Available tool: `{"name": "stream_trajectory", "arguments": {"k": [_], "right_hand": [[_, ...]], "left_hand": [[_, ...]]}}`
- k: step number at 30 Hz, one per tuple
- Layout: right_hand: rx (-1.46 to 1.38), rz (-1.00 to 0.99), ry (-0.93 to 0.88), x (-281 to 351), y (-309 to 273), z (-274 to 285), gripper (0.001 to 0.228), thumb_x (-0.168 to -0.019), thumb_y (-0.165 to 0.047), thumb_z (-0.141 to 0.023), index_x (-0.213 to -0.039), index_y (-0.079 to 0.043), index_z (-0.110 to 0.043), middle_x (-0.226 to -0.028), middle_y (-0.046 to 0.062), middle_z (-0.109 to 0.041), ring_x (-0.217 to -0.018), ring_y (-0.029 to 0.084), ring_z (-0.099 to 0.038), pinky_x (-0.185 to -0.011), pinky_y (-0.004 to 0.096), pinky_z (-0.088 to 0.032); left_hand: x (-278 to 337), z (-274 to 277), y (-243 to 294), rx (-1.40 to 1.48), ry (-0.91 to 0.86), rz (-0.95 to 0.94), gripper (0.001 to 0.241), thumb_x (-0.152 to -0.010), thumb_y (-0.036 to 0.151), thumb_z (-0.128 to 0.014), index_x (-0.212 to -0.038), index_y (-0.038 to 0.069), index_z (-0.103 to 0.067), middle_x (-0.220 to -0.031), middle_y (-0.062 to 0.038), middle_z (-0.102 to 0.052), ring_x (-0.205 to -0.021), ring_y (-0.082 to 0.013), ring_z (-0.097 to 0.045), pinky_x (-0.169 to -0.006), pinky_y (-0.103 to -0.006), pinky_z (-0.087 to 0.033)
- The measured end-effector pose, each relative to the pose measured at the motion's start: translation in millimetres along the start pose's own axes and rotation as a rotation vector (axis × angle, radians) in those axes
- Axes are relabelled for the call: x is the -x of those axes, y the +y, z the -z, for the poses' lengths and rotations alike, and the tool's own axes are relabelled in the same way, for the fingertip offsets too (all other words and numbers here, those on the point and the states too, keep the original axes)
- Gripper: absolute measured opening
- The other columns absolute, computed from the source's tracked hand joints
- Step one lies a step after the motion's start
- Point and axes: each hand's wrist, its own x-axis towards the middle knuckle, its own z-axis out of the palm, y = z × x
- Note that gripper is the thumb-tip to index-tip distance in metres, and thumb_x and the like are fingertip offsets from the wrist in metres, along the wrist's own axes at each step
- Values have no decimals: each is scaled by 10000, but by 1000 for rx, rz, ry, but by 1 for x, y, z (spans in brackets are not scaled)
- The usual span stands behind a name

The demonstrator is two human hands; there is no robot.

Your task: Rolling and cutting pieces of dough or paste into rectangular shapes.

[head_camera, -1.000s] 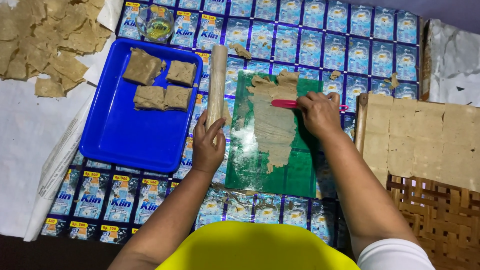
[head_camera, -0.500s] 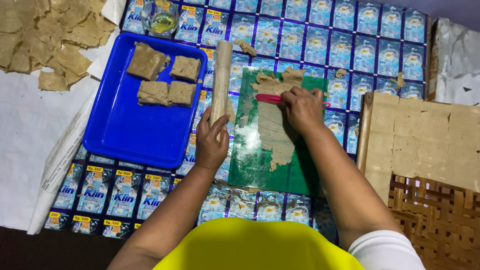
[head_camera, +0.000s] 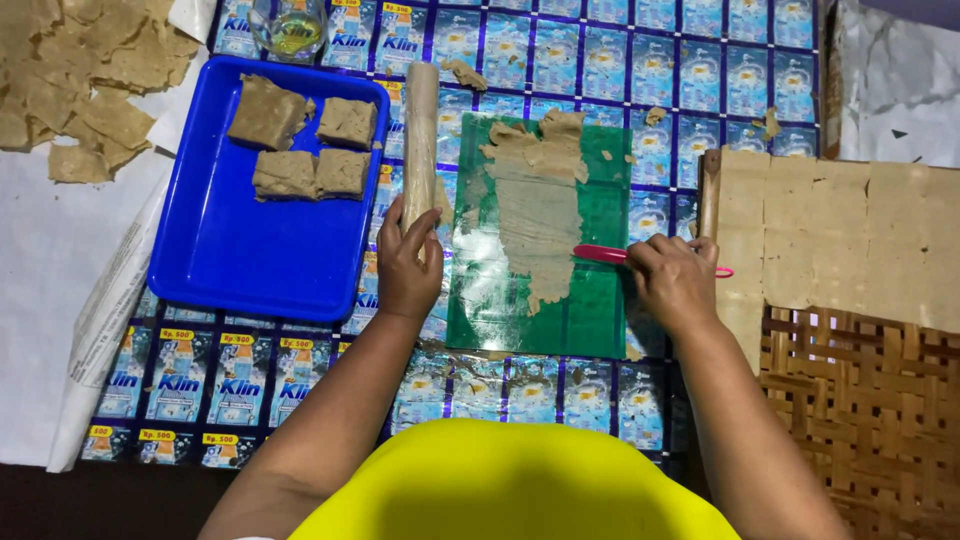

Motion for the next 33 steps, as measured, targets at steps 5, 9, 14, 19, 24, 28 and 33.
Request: {"name": "stream_trajectory", "arguments": {"k": [5,9,14,19,24,28,33], "right_hand": [[-41,15,51,2,-15,6,74,-871,-286,-676,-867,-317,-609,-863,-99,-607,-943,149,-639,-1036,424,-372],[-61,41,89,1,-18,-3,86,-868,-264,-685,-851,-300,-609,-863,-97,-609,-926,149,-634,-1030,428,-369],[-90,75,108,-8,-34,0,89,-873,-256,-679,-845,-301,-607,-841,-94,-593,-913,142,-630,-1028,428,-376],[-150,115,113,-23,-56,-6,89,-864,-264,-683,-842,-292,-601,-846,-84,-600,-907,151,-632,-1020,434,-383],[-243,142,110,-36,-89,-9,57,-887,-275,-665,-869,-301,-618,-844,-68,-602,-894,168,-637,-995,440,-381],[-251,123,18,-33,-97,-9,43,-918,-309,-647,-892,-287,-620,-863,-65,-615,-933,170,-654,-965,433,-424],[-527,-501,-27,12,-84,-12,200,-1011,-287,-606,-1003,-87,-611,-928,228,-629,-967,495,-651,-830,599,-511]], "left_hand": [[1,-1,-2,-15,13,-19,367,-976,85,-589,-1286,244,-703,-1489,-234,-456,-1386,-455,-479,-1123,-539,-450],[1,-4,-3,-30,27,-36,360,-978,87,-595,-1281,244,-706,-1479,-225,-464,-1380,-448,-486,-1126,-541,-449],[2,-3,-3,-15,24,-29,359,-981,88,-587,-1283,243,-703,-1480,-220,-462,-1385,-444,-484,-1131,-541,-444],[1,-3,-3,-6,21,-21,354,-976,81,-588,-1277,228,-705,-1476,-235,-461,-1381,-457,-487,-1127,-548,-445],[-1,0,-2,-5,15,-23,355,-969,87,-592,-1272,230,-709,-1468,-236,-472,-1371,-455,-499,-1123,-548,-448],[0,2,-2,1,-1,-10,363,-975,80,-585,-1285,228,-701,-1477,-239,-459,-1382,-459,-486,-1126,-548,-449],[-1,2,0,18,2,1,364,-976,73,-593,-1285,231,-701,-1487,-234,-457,-1394,-451,-477,-1123,-536,-457]]}}
